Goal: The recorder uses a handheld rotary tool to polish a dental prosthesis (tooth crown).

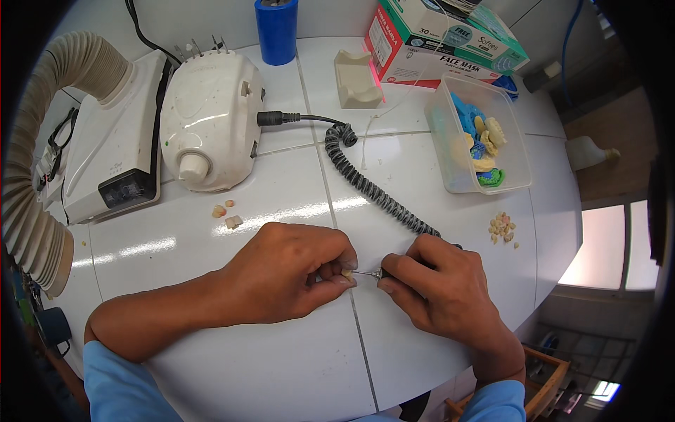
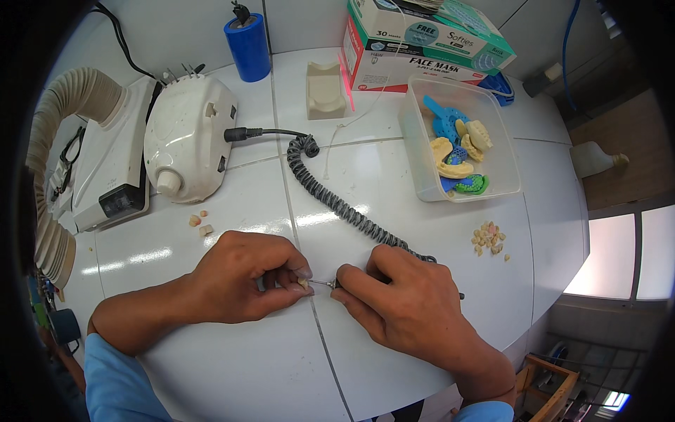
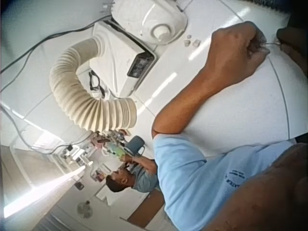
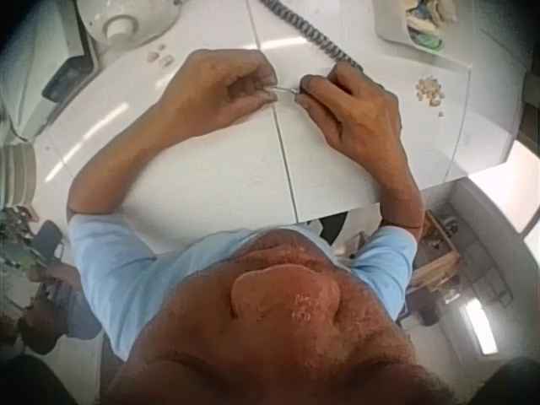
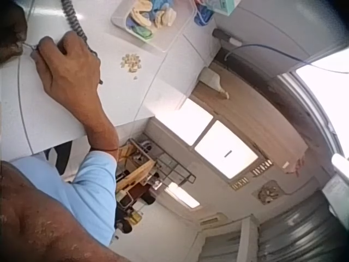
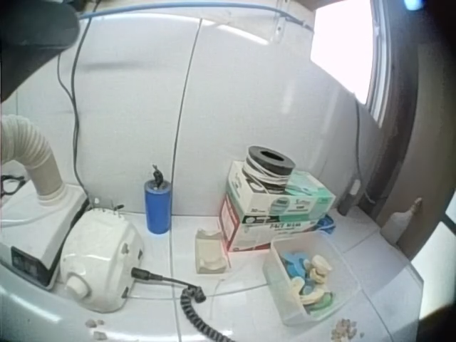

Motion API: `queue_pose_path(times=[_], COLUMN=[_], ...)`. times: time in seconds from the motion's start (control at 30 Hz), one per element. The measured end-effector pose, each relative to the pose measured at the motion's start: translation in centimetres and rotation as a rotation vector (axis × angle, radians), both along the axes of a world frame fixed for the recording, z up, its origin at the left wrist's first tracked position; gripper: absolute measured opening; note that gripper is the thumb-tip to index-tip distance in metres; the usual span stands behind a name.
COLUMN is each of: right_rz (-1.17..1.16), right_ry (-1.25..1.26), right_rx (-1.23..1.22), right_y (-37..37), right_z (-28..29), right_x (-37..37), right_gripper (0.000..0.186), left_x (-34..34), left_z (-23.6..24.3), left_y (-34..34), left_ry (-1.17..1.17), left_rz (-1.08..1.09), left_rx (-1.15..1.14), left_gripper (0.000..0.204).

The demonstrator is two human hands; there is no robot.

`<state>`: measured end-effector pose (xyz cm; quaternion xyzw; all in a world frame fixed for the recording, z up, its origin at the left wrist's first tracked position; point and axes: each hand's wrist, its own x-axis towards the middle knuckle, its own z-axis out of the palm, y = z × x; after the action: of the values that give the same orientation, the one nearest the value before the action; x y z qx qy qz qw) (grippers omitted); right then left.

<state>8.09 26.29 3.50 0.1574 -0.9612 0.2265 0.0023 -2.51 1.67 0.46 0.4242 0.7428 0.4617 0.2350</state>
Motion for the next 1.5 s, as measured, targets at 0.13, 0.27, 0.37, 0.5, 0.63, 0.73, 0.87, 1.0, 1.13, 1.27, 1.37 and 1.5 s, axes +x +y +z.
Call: queue_pose_path(times=[0.13, 0.27, 0.37, 0.5, 0.63, 0.73, 0.87, 1.0, 1.13, 1.27, 1.37, 1.5], right_rz=[-0.018, -0.012, 0.003, 0.000, 0.009, -0.013, -0.030, 0.025, 0.006, 0.016, 0.002, 0.024], right_ry=[-0.045, -0.050, 0.014, -0.025, -0.051, -0.033, -0.040, 0.020, 0.069, 0.099, 0.109, 0.095], right_rx=[0.029, 0.022, 0.014, 0.018, 0.022, 0.001, -0.012, 0.007, 0.032, 0.036, 0.020, 0.042], right_y=[-0.2, -0.1, -0.1, -0.1, -0.1, -0.1, 0.0, -0.1, -0.3, -0.2, -0.1, 0.3], right_z=[0.5, 0.3, 0.0, 0.4, 0.6, 0.4, 0.1, -0.1, -0.5, -0.7, -1.0, -1.0], right_x=[0.0, 0.0, 0.0, 0.0, 0.0, 0.0, 0.2, 0.4, 0.4, 0.5, 0.5, 0.6], right_gripper=[0.019, 0.020, 0.016, 0.017, 0.020, 0.020, 0.019, 0.015, 0.015, 0.014, 0.014, 0.014], left_x=[0.0, 0.1, 0.1, 0.1, -0.1, 0.0, 0.1, 0.3, 0.1, 0.1, 0.1, 0.2], left_z=[-0.1, -0.4, -0.5, -0.5, -0.3, -0.6, -0.7, -0.5, -0.5, -0.3, 0.0, -0.2], left_y=[0.0, 0.0, 0.1, 0.0, 0.0, -0.1, -0.2, -0.2, -0.1, 0.0, 0.0, 0.2], left_ry=[0.015, 0.044, 0.049, 0.050, 0.046, 0.061, 0.077, 0.082, 0.067, 0.062, 0.051, 0.075], left_rz=[0.000, 0.016, 0.018, 0.018, -0.002, 0.003, -0.015, 0.014, 0.018, 0.020, 0.031, 0.009], left_rx=[-0.002, 0.028, 0.039, 0.037, 0.018, 0.016, 0.032, 0.060, 0.034, 0.002, -0.027, -0.003], left_gripper=[0.017, 0.019, 0.019, 0.019, 0.018, 0.018, 0.017, 0.018, 0.018, 0.016, 0.016, 0.017])
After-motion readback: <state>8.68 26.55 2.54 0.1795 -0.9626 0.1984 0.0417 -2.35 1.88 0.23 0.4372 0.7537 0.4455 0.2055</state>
